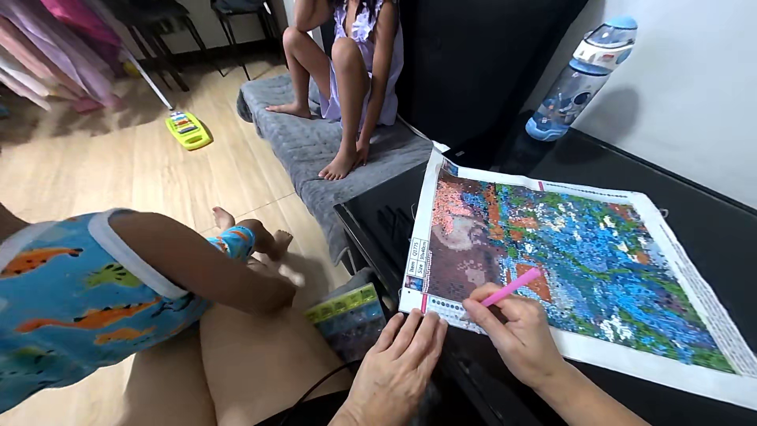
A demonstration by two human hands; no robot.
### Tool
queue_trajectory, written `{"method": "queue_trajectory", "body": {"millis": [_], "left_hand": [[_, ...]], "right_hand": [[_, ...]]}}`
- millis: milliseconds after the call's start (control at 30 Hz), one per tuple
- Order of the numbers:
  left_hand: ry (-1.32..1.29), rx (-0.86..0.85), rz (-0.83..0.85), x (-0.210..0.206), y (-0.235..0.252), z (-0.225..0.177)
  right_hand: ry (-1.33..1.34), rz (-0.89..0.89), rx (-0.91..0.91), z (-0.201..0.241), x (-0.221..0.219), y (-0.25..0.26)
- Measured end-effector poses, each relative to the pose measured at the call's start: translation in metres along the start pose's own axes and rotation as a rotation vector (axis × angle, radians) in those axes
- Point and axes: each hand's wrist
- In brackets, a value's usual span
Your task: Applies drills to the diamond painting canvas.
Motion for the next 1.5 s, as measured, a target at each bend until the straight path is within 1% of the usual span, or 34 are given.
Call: {"method": "queue_trajectory", "body": {"millis": [167, 333, 533, 600, 667, 800, 900, 1500], "left_hand": [[0.007, 0.002, 0.010, 0.001, 0.000, 0.000], [0.005, -0.002, 0.019, 0.001, 0.001, 0.000], [0.007, 0.007, -0.010, -0.001, 0.002, -0.002], [0.007, 0.012, -0.015, 0.000, 0.002, -0.002], [0.008, 0.013, -0.007, 0.001, 0.003, -0.002], [0.003, -0.001, 0.009, 0.002, 0.002, -0.001], [0.009, -0.019, 0.014, 0.002, 0.002, 0.001], [0.010, -0.008, -0.001, 0.000, 0.001, 0.000]], "right_hand": [[0.011, 0.011, 0.002, 0.000, 0.000, 0.000], [0.134, 0.042, -0.087, -0.001, 0.003, 0.001], [0.350, -0.057, -0.232, 0.016, 0.009, 0.009], [0.370, -0.091, -0.257, 0.023, 0.013, 0.015], [0.333, -0.101, -0.238, 0.024, 0.014, 0.017], [0.154, -0.059, -0.086, 0.011, 0.005, 0.003], [0.078, -0.034, 0.002, 0.004, 0.003, -0.004], [0.030, 0.010, 0.045, 0.005, 0.000, -0.001]]}}
Point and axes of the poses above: each hand's wrist, its own y-axis towards the middle knuckle, its own x-axis out of the back of the hand, z = x × y, and after that the axes turned 6 degrees about -x, right-handed
